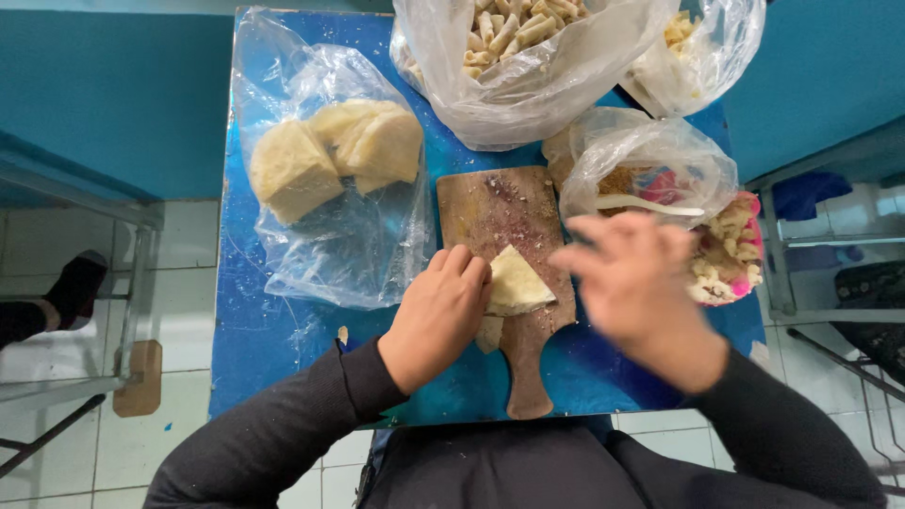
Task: The person sits at a table and assembles filled dough pieces. They take triangular dough wrappers, scoop filling with a spoon onto a wrapper, fold and press the dough closed by hand, and place the finished piece aside, repeating the cycle with dough from plastic bags and a pink bowl.
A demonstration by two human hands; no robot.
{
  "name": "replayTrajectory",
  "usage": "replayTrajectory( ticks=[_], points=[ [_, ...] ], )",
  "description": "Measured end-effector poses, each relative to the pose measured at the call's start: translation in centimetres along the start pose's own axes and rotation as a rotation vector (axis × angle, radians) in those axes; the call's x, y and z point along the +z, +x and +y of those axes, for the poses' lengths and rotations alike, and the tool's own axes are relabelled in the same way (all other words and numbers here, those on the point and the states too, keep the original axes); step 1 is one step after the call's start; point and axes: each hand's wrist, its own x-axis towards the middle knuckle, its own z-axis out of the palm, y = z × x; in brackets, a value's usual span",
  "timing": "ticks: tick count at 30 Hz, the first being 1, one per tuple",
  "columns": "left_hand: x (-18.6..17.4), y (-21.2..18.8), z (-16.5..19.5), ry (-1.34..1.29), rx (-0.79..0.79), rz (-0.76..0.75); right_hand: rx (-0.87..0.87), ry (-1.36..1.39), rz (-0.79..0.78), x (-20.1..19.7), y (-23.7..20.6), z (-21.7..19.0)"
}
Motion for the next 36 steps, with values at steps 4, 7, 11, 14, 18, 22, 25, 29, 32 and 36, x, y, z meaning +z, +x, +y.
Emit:
replayTrajectory(
  ticks=[4, 7, 11, 14, 18, 22, 25, 29, 32, 36],
  points=[
    [0.0, -0.2, 0.4, 0.269, 0.115, -0.026, 0.148, -0.349, 0.09, -2.2, -0.2, 3.4],
    [-0.1, -0.1, 0.9, 0.521, 0.191, -0.084, 0.209, -0.435, 0.001, -1.8, 0.0, 5.7],
    [-0.5, -0.1, 1.2, 0.622, 0.282, -0.004, 0.188, -0.444, -0.009, -0.7, -0.3, 7.5],
    [-0.6, -0.2, 1.3, 0.606, 0.293, 0.002, 0.197, -0.305, 0.018, -1.0, -0.7, 8.1],
    [-0.6, -0.1, 1.4, 0.592, 0.265, -0.006, 0.235, -0.098, 0.113, -1.4, -0.1, 7.7],
    [-0.8, -0.1, 1.5, 0.559, 0.231, 0.027, 0.311, 0.006, 0.114, -1.6, 0.5, 7.5],
    [-0.9, -0.1, 1.5, 0.522, 0.213, 0.005, 0.305, 0.078, 0.091, -1.4, 0.8, 7.9],
    [-0.9, -0.1, 1.5, 0.467, 0.185, 0.015, 0.404, 0.226, 0.061, -1.0, 1.0, 8.6],
    [-0.8, -0.2, 1.3, 0.362, 0.132, 0.054, 0.416, 0.299, 0.034, -0.8, 1.2, 9.2],
    [-0.4, -0.2, 1.0, 0.184, -0.009, 0.066, 0.61, 0.549, -0.018, -1.1, 1.1, 10.0]
  ],
)
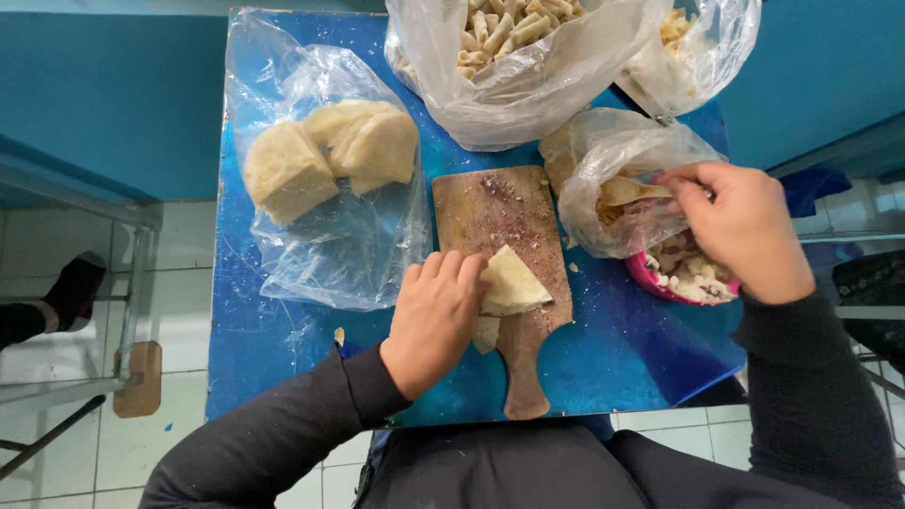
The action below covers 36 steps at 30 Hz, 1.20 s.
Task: The person sits at a table and assembles filled dough pieces. They take triangular dough wrappers, scoop filling with a spoon onto a wrapper, fold and press the dough closed by hand, and place the finished piece aside, repeating the cycle with dough from plastic bags and a pink bowl.
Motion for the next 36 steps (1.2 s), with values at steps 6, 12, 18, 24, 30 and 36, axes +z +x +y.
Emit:
replayTrajectory(
  ticks=[6, 12, 18, 24, 30, 36],
  points=[
    [0.1, 0.0, -0.2, -0.096, -0.042, 0.011, 0.203, 0.101, -0.009, -1.1, -0.2, 1.0],
    [-0.1, -0.1, -0.3, -0.047, 0.048, 0.038, 0.193, 0.253, 0.014, -2.1, -1.9, 1.4],
    [0.1, 0.1, -0.2, -0.094, 0.028, 0.033, 0.214, 0.413, -0.018, -1.1, -4.3, 0.5],
    [-0.3, 0.3, 0.0, -0.228, -0.061, 0.046, 0.156, 0.38, -0.107, 2.9, -5.8, -0.7],
    [-0.3, 0.3, 0.1, -0.262, -0.094, 0.031, 0.047, 0.266, -0.14, 4.9, -6.7, -2.5],
    [-0.4, 0.3, 0.0, -0.309, -0.101, 0.021, -0.317, 0.014, -0.019, 5.3, -8.1, -4.8]
  ],
)
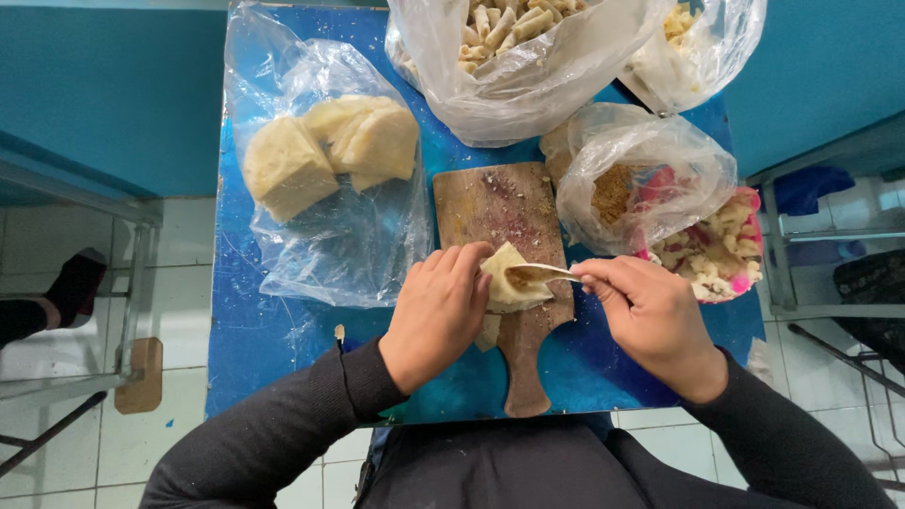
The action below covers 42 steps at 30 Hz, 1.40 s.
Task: The person sits at a table and assembles filled dough pieces. They take triangular dough wrappers, scoop filling with a spoon onto a wrapper, fold and press the dough closed by hand, and place the finished piece aside, repeating the cycle with dough from plastic bags and a pink bowl.
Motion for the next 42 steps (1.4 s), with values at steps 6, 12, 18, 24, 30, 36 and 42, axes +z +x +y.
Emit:
replayTrajectory(
  ticks=[6, 12, 18, 24, 30, 36, 42],
  points=[
    [0.0, 0.1, 0.0, -0.031, 0.015, 0.004, -0.095, -0.072, 0.027, 0.0, 0.3, -0.3],
    [0.1, 0.0, 0.0, -0.065, 0.04, 0.01, 0.185, 0.165, 0.016, 0.0, 0.2, 1.4],
    [0.0, -0.1, -0.1, -0.119, 0.055, -0.007, 0.374, 0.14, 0.169, -4.7, -0.1, 3.4],
    [0.1, 0.3, 0.0, -0.289, -0.029, -0.04, 0.131, -0.168, 0.287, -5.1, 1.5, 2.9],
    [0.1, 0.3, 0.1, -0.328, -0.022, -0.024, -0.237, -0.728, 0.275, -3.4, 3.1, -0.1],
    [0.3, 0.3, -0.3, -0.324, 0.015, -0.048, -0.212, -0.322, -0.045, 0.6, 2.1, -0.7],
    [0.6, 0.1, -0.4, -0.276, 0.043, -0.044, -0.149, -0.209, -0.214, 2.8, 2.0, 0.3]
  ],
)
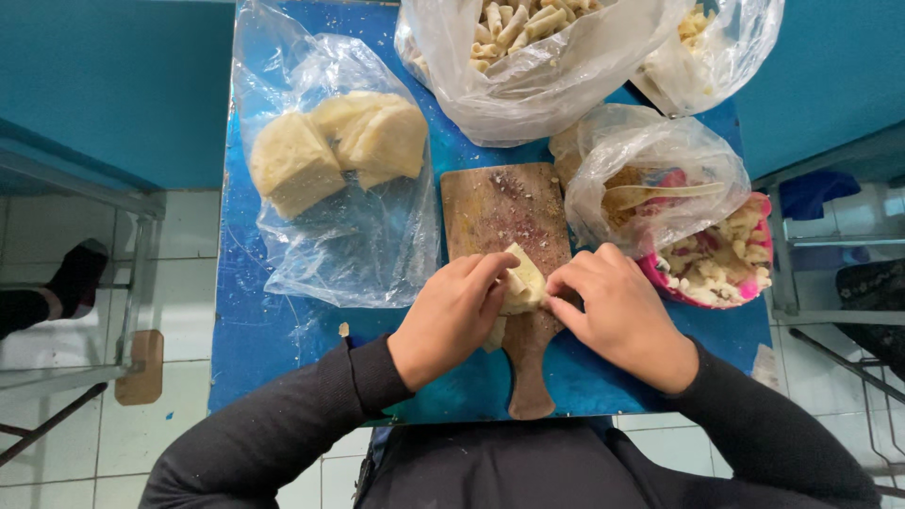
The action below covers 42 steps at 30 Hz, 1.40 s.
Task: The person sits at a table and assembles filled dough pieces. They take triangular dough wrappers, scoop filling with a spoon onto a wrapper, fold and press the dough closed by hand, and place the finished piece aside, repeating the cycle with dough from plastic bags and a pink bowl.
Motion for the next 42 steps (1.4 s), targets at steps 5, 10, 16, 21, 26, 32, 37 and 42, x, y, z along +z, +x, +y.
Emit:
replayTrajectory(
  ticks=[5, 10, 16, 21, 26, 32, 37, 42],
  points=[
    [-0.2, -0.1, 0.2, 0.044, 0.075, -0.026, 0.0, 0.019, 0.014, -0.3, 0.0, -0.2],
    [-0.4, -0.1, 0.3, 0.127, 0.183, -0.077, -0.003, -0.012, 0.036, -1.0, 0.0, -0.5],
    [-0.2, -0.2, 0.2, 0.141, 0.166, -0.057, 0.013, -0.035, 0.018, -1.1, -0.2, -0.7],
    [-0.1, -0.1, 0.2, 0.111, 0.15, -0.025, -0.032, -0.028, 0.074, -1.0, -0.4, -0.8],
    [0.0, -0.1, 0.1, 0.106, 0.148, -0.027, -0.114, -0.013, 0.129, 0.5, -0.2, -1.7],
    [0.1, -0.1, 0.1, 0.127, 0.153, -0.012, -0.029, 0.008, 0.139, 1.7, 0.1, -2.0],
    [0.1, -0.1, 0.1, 0.134, 0.161, -0.01, 0.041, 0.026, 0.119, 1.7, -0.2, -1.7],
    [0.1, -0.2, 0.3, 0.138, 0.141, 0.008, 0.071, -0.022, 0.163, 1.5, -0.3, -1.2]
  ],
)
